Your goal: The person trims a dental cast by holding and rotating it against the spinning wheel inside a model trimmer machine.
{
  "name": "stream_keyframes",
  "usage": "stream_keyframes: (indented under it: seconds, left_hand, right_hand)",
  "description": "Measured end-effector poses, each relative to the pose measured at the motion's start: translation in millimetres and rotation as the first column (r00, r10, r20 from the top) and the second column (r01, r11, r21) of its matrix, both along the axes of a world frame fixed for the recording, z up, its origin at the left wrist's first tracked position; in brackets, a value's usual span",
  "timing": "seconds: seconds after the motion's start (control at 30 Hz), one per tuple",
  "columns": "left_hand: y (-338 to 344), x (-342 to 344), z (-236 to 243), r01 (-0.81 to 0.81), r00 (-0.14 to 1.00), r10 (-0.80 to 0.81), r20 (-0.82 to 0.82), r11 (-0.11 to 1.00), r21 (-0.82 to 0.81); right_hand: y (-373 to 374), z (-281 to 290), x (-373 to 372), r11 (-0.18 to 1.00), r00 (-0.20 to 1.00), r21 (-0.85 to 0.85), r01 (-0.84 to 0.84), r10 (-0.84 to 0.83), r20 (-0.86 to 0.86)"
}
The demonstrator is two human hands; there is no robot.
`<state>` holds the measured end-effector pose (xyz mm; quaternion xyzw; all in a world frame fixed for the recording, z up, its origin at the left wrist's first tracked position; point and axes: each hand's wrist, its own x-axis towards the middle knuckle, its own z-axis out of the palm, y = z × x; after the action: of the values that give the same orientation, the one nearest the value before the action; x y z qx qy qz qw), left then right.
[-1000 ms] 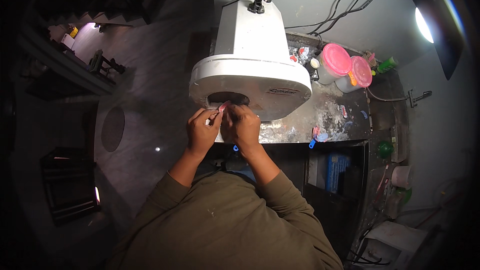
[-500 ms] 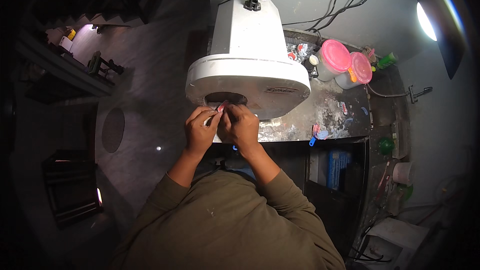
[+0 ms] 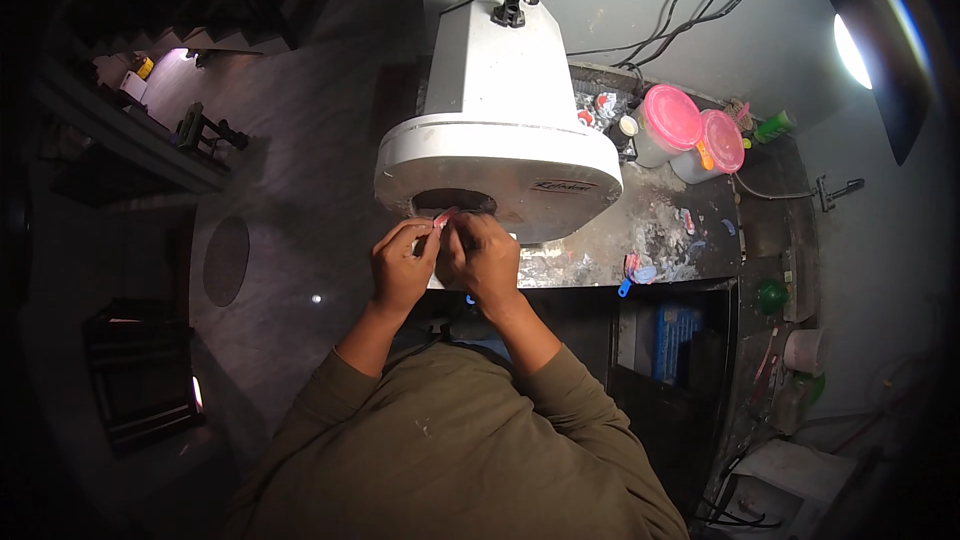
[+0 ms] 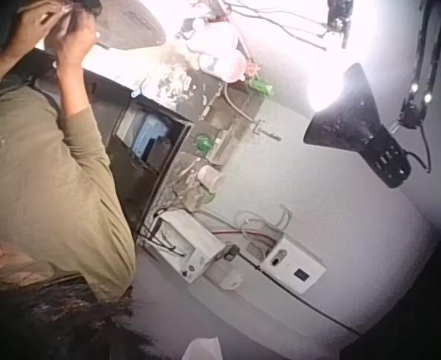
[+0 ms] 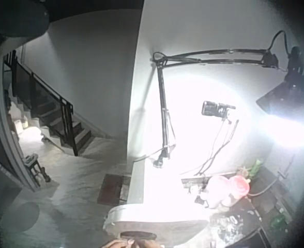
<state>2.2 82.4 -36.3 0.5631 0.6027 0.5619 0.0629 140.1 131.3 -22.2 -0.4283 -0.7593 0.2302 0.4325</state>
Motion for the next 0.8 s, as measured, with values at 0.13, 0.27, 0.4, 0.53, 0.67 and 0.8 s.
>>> stream_keyframes:
  seconds: [0.13, 0.27, 0.4, 0.53, 0.67, 0.8]
  left_hand:
    - [-1, 0, -3, -0.019, 0.999, 0.02, 0.032, 0.999, -0.029]
    - [-2, 1, 1, -0.05, 0.999, 0.05, 0.01, 0.998, -0.047]
    - [-3, -1, 2, -0.06, 0.998, 0.06, 0.008, 0.998, 0.003]
    - [-10, -1, 15, -0.016, 0.996, 0.022, 0.087, 0.997, -0.072]
    - [-16, -2, 19, 0.047, 0.982, -0.016, 0.188, 0.986, -0.161]
    - [-11, 5, 21, 0.1, 0.974, -0.093, 0.206, 0.995, -0.024]
  right_hand:
    - [-3, 4, -2, 0.998, 0.998, -0.021, 0.061, -0.062, -0.008]
    - [-5, 7, 1, 0.999, 0.996, -0.04, 0.026, -0.023, 0.084]
    - [-5, 9, 5, 0.998, 0.998, -0.015, -0.063, 0.062, -0.016]
    - [-8, 10, 10, 0.997, 0.995, 0.012, -0.083, 0.083, -0.062]
    - [-13, 22, 10, 0.996, 0.988, 0.033, -0.083, 0.086, -0.127]
    - [-16, 23, 18, 0.998, 0.97, -0.038, -0.045, 0.035, -0.239]
